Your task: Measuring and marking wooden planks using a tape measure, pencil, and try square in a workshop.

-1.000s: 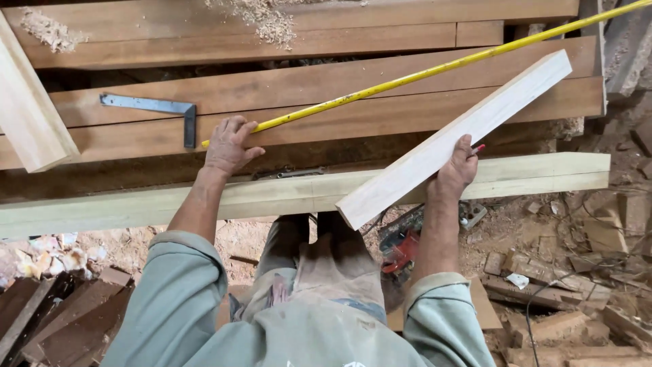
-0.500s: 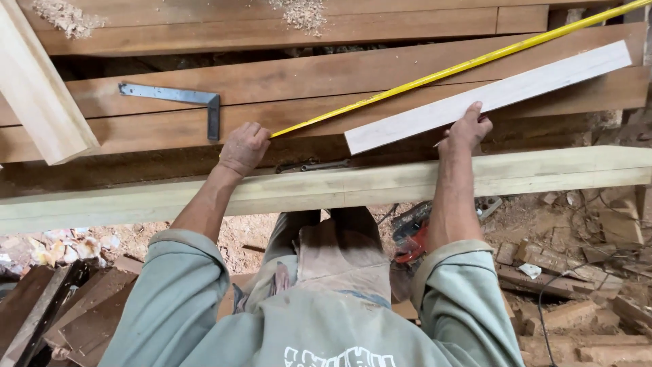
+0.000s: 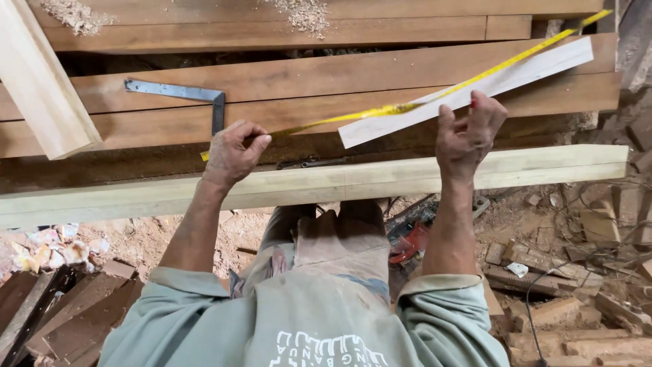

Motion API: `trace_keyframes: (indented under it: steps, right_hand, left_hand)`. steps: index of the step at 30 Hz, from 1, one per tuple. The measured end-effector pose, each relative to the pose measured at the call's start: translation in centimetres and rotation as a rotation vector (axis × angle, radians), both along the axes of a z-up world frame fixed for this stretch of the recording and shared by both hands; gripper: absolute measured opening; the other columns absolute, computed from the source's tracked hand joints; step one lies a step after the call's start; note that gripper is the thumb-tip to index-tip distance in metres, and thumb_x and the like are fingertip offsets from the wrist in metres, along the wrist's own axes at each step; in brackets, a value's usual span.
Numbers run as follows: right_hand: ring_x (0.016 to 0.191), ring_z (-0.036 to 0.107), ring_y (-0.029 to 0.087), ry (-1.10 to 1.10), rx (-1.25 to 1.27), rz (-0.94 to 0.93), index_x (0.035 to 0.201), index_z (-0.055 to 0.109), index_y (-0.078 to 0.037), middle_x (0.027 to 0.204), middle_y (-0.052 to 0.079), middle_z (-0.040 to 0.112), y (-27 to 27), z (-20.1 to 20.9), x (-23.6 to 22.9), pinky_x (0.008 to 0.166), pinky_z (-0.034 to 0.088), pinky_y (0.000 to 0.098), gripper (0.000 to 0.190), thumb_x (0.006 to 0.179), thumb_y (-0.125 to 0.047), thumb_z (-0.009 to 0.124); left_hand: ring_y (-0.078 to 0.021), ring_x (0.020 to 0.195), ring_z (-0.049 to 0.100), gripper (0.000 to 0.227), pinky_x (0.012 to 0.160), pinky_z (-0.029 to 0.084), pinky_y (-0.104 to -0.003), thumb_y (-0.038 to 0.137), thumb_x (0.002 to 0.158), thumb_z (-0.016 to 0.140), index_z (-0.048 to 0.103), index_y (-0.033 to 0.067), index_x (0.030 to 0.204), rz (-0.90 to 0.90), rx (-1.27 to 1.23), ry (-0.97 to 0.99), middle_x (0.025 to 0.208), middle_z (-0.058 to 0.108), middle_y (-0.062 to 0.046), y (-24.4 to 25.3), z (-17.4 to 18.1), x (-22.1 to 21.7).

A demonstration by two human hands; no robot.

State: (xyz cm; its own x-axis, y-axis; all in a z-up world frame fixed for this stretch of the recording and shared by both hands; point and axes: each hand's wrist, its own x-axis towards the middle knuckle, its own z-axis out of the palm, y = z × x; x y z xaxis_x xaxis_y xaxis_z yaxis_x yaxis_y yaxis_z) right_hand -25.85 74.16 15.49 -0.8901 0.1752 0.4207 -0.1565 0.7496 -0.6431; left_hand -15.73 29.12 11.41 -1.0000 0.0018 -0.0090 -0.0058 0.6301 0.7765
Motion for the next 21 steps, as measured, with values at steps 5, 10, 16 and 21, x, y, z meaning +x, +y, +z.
trace_keyframes:
  steps: [5, 10, 16, 21]
  right_hand:
    - [0.123, 0.060, 0.045, 0.101, 0.290, 0.274, 0.133, 0.065, -0.004, 0.136, 0.019, 0.052, 1.4, 2.3, 1.8, 0.093, 0.058, 0.0513, 0.059, 0.085, -0.025, 0.093]
    - [0.104, 0.071, 0.039, -0.184, 0.338, 0.281, 0.134, 0.064, -0.018, 0.139, 0.006, 0.052, 3.3, 1.0, 3.8, 0.080, 0.064, 0.0498, 0.058, 0.082, -0.033, 0.086]
    - [0.112, 0.070, 0.031, -0.155, 0.315, 0.354, 0.137, 0.063, -0.027, 0.145, -0.002, 0.051, 2.4, -2.0, 1.7, 0.085, 0.064, 0.0430, 0.063, 0.079, -0.034, 0.087]
    - [0.104, 0.073, 0.026, -0.398, 0.296, 0.482, 0.121, 0.065, -0.032, 0.132, -0.012, 0.054, 3.4, -1.5, 0.7, 0.087, 0.061, 0.0417, 0.038, 0.088, -0.046, 0.078]
  left_hand:
    - [-0.0245, 0.088, 0.072, 0.015, 0.077, 0.057, -0.035, 0.037, 0.098, 0.075, 0.075, 0.0224, 0.098, -0.051, -0.109, 0.009, 0.089, 0.070, -0.003, 4.5, 3.3, 2.4]
    - [-0.0317, 0.093, 0.072, 0.016, 0.081, 0.057, -0.042, 0.036, 0.100, 0.073, 0.075, 0.0198, 0.102, 0.143, -0.154, -0.183, 0.092, 0.071, -0.008, 6.9, 6.9, 6.3]
    - [-0.0311, 0.093, 0.072, 0.019, 0.081, 0.057, -0.045, 0.043, 0.099, 0.071, 0.074, 0.0250, 0.095, 0.262, -0.188, -0.389, 0.089, 0.074, -0.002, 8.7, 8.8, 10.8]
    - [-0.0306, 0.087, 0.073, 0.013, 0.076, 0.056, -0.042, 0.036, 0.094, 0.077, 0.077, 0.0227, 0.092, 0.325, -0.124, -0.330, 0.080, 0.073, -0.006, 11.4, 9.4, 13.6]
